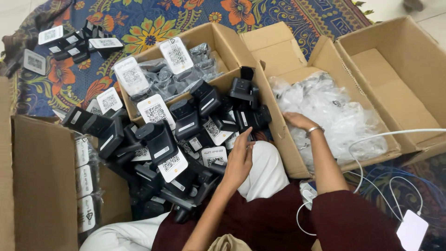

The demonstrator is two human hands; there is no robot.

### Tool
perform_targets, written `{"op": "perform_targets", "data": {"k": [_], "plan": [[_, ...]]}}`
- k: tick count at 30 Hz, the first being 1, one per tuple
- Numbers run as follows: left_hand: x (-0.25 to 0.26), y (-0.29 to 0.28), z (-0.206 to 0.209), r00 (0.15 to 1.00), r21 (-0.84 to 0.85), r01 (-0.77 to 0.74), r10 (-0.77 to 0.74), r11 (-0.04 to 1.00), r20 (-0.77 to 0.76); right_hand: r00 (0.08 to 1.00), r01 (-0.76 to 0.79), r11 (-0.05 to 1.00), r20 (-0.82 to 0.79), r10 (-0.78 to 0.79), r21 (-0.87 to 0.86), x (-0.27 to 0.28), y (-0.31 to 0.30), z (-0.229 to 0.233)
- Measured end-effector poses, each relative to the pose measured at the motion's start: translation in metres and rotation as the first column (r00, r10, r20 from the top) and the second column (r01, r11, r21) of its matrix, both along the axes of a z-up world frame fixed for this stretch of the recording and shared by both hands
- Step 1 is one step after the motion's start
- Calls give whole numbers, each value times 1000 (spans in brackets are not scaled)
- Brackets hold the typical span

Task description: The person sorts QR-coded electronic devices into different cardboard boxes.

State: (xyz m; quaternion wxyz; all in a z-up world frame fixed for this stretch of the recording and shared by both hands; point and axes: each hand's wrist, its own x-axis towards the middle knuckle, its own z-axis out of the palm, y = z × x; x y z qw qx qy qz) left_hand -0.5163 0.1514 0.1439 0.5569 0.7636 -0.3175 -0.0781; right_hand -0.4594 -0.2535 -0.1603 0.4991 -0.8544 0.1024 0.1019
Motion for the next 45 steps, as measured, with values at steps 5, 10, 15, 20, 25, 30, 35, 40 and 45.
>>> {"op": "perform_targets", "data": {"k": [5, 10, 15, 20, 25, 30, 35, 40, 45], "plan": [[3, -8, 6, 1000, 26, -6, 6, 1000, -14, 990, -1, 981, -141, -27, -192, 21, 5, -41], [3, 5, 19, 1000, 27, 3, -2, 1000, -25, 953, -52, 870, -285, -104, -491, -1, 47, 33], [19, 26, -1, 998, 24, -47, 48, 999, -41, 977, 47, 997, 212, -34, -56, -51, 62, 106], [27, 34, 6, 992, 41, -93, 97, 995, -82, 960, 220, 823, 268, -86, -524, -84, 117, 223], [43, 45, 4, 988, -8, -107, 105, 994, -116, 946, 318, 576, 213, -244, -753, -80, 157, 282], [99, 54, 11, 986, 44, -137, 132, 990, 98, 801, 343, 864, 595, -64, -369, -19, 229, 361], [199, 48, -4, 939, 33, -280, 267, 959, 218, 754, 120, 946, 648, 112, -303, 110, 274, 310], [299, 54, -67, 888, 68, -430, 409, 900, 210, 727, 148, 890, 658, 197, -431, 214, 318, 214], [408, 51, -117, 811, 75, -536, 488, 841, 322, 934, 31, 690, 267, 238, -723, 213, 336, 239]]}}
